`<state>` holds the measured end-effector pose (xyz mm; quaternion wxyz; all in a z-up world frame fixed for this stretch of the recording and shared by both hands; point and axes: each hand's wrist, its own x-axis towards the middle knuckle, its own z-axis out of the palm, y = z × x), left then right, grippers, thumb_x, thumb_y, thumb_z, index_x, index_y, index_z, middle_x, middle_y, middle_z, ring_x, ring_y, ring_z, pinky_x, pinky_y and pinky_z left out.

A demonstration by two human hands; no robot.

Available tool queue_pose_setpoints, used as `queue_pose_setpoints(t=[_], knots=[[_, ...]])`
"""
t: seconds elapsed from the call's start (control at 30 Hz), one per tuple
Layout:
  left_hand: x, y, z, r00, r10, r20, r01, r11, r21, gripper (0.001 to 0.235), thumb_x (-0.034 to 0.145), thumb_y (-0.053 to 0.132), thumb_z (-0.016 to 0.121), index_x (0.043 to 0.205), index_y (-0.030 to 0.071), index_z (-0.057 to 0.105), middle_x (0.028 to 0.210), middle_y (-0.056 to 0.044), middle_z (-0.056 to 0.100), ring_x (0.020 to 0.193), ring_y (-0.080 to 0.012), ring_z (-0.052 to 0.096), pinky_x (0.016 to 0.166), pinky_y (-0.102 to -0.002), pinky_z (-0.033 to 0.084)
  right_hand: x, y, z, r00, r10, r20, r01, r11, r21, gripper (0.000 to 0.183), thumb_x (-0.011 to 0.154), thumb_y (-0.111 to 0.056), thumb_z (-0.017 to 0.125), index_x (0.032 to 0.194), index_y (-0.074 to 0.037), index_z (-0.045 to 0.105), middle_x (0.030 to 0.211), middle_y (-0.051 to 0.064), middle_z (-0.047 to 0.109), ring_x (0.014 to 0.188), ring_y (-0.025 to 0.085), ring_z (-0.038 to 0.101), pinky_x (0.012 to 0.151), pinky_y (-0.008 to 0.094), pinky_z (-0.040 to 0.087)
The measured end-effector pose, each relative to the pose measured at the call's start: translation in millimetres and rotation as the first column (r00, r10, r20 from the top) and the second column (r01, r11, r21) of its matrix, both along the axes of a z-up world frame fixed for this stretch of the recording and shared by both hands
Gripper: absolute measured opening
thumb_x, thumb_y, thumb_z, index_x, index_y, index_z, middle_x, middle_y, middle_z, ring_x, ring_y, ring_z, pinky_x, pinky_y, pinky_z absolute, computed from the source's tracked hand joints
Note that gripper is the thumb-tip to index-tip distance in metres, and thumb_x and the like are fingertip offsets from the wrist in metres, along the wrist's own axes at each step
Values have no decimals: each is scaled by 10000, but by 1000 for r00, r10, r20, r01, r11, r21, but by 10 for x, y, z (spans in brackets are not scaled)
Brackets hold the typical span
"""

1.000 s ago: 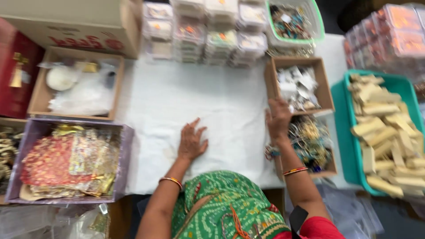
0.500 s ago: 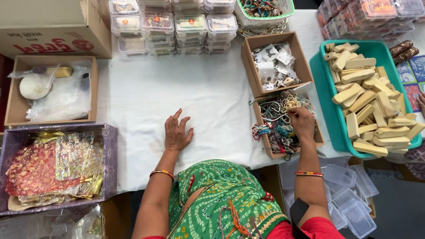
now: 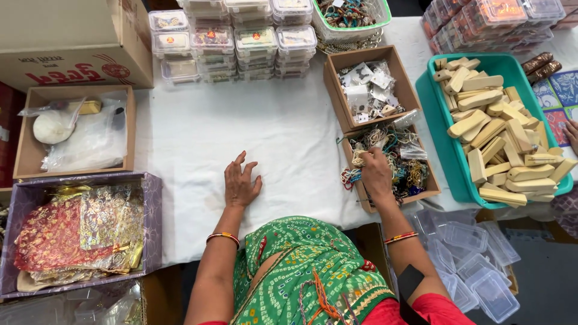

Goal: The person sits at a table and packs jewelry items. They first coil a beaded necklace, place it in a small plastic bag, wrap it in a decorative paper sheet, and put it into a clear plastic container. They repeat the process with a second necklace.

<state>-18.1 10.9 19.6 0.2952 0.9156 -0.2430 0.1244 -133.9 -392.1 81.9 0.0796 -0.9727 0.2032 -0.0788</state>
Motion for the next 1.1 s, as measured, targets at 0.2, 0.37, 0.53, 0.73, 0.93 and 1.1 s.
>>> queue_pose_setpoints(t=[0.2, 0.37, 0.53, 0.73, 0.93, 1.1], knots=[[-13, 10, 20, 1000, 3, 9, -3, 1000, -13, 394, 809, 220, 745, 1184, 128, 670, 1523, -90, 412, 1318, -231, 518, 1161, -483, 349, -69, -322, 450, 981, 163, -103, -138, 966, 219, 376, 797, 20, 678, 1122, -140, 779, 1168, 142, 701, 974, 260, 689, 845, 394, 591], [5, 3, 10, 1000, 7, -3, -7, 1000, -14, 388, 811, 217, 749, 1180, 129, 674, 1518, -87, 406, 1303, -217, 531, 1158, -478, 353, -118, -751, 970, 987, -107, -121, 150, 883, 445, 179, 885, -138, 784, 1062, -161, 794, 921, 98, 759, 839, 220, 721, 724, 376, 573], [2, -4, 4, 1000, 1, -26, -2, 1000, -7, 383, 807, 211, 752, 1175, 131, 680, 1515, -76, 398, 1299, -207, 536, 1154, -473, 358, 64, -1437, 414, 908, -377, 183, 314, 902, 297, 158, 907, -192, 776, 1045, -119, 798, 1009, 71, 775, 833, 223, 727, 786, 399, 570], [-2, -14, 20, 999, 5, -45, -5, 1000, 11, 374, 807, 201, 750, 1169, 137, 679, 1513, -67, 403, 1281, -193, 546, 1149, -465, 366, 405, -1501, 3, 817, -574, -59, 577, 807, 131, 474, 876, -461, 808, 1246, -188, 696, 1243, 175, 560, 1123, 364, 560, 895, 584, 483], [5, -13, 18, 999, 7, -51, -7, 1000, 0, 357, 820, 198, 742, 1167, 145, 675, 1510, -60, 415, 1255, -179, 570, 1140, -457, 379, 352, -1199, 554, 825, -172, -538, 139, 985, -101, 302, 841, -414, 837, 1107, -271, 816, 1244, 13, 642, 1138, 201, 645, 1102, 534, 424], [4, -28, -2, 998, 8, -59, -8, 1000, 0, 349, 817, 200, 740, 1156, 144, 676, 1503, -64, 422, 1245, -181, 578, 1138, -460, 380, 229, -1408, 649, 919, -118, -377, 146, 988, 47, 291, 848, -277, 840, 1136, -233, 831, 1138, 87, 768, 1001, 273, 722, 945, 421, 580]])
